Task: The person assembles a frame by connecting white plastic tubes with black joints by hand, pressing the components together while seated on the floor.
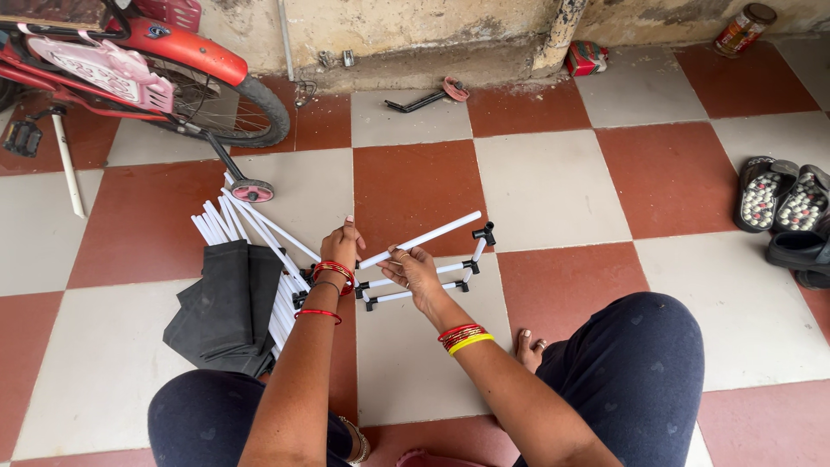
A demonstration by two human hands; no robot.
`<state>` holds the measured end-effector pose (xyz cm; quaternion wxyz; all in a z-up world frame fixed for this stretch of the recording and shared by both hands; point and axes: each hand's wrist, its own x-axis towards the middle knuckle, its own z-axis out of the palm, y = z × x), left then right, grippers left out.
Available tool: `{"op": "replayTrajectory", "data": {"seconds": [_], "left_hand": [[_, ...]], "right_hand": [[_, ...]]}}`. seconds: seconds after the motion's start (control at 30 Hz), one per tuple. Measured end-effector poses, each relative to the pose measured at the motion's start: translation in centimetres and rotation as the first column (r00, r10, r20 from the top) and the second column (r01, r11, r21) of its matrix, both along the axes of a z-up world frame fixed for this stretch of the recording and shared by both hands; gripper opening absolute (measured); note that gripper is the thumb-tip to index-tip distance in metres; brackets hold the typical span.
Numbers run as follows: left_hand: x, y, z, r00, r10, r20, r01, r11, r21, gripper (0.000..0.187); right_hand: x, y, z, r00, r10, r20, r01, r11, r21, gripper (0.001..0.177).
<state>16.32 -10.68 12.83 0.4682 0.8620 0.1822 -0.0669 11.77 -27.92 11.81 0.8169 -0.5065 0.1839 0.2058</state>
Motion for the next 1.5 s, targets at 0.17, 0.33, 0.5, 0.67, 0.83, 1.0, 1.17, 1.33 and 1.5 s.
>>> {"op": "replayTrajectory", "data": {"seconds": [0.17, 0.33, 0.5, 0.67, 0.83, 1.0, 1.17, 1.33, 1.5], "left_hand": [[0.1, 0.0, -0.5, 0.996, -0.028, 0.082, 0.020, 0.996, 0.087, 0.073], [-0.3, -0.1, 0.4, 1.000, 0.016, 0.010, -0.016, 1.000, -0.015, 0.071], [-0.5, -0.3, 1.3, 0.997, 0.057, -0.043, -0.059, 0.997, -0.048, 0.070], [-0.4, -0.4, 1.0, 0.998, 0.060, -0.024, -0.060, 0.998, -0.020, 0.070], [-0.4, -0.3, 0.7, 0.998, 0.056, -0.002, -0.056, 0.998, -0.007, 0.069], [-0.5, -0.6, 1.1, 0.998, 0.069, -0.009, -0.069, 0.998, -0.010, 0.067], [-0.7, -0.9, 1.5, 0.997, 0.071, -0.022, -0.070, 0.997, 0.024, 0.066], [-0.8, -0.9, 1.5, 0.997, 0.081, -0.018, -0.081, 0.997, 0.018, 0.064], [-0.7, -0.9, 1.3, 0.996, 0.083, -0.020, -0.082, 0.994, 0.070, 0.064]], "right_hand": [[-0.5, 0.7, -1.0, 0.997, -0.056, -0.047, 0.059, 0.997, 0.053, 0.014], [-0.6, 1.0, -1.5, 0.994, -0.100, -0.051, 0.104, 0.991, 0.083, 0.016], [-0.7, 1.1, -0.7, 0.991, -0.115, -0.068, 0.119, 0.991, 0.058, 0.015], [-1.1, 1.2, 0.1, 0.991, -0.119, -0.060, 0.122, 0.991, 0.050, 0.019], [-1.2, 1.4, 0.3, 0.988, -0.128, -0.086, 0.133, 0.990, 0.054, 0.023], [-0.9, 1.4, 0.4, 0.987, -0.124, -0.101, 0.128, 0.991, 0.035, 0.032], [-0.8, 1.6, 0.3, 0.990, -0.114, -0.088, 0.117, 0.993, 0.024, 0.031], [-0.4, 2.0, -0.4, 0.984, -0.140, -0.110, 0.145, 0.989, 0.037, 0.036], [0.2, 2.4, -1.4, 0.976, -0.165, -0.141, 0.171, 0.985, 0.030, 0.045]]}}
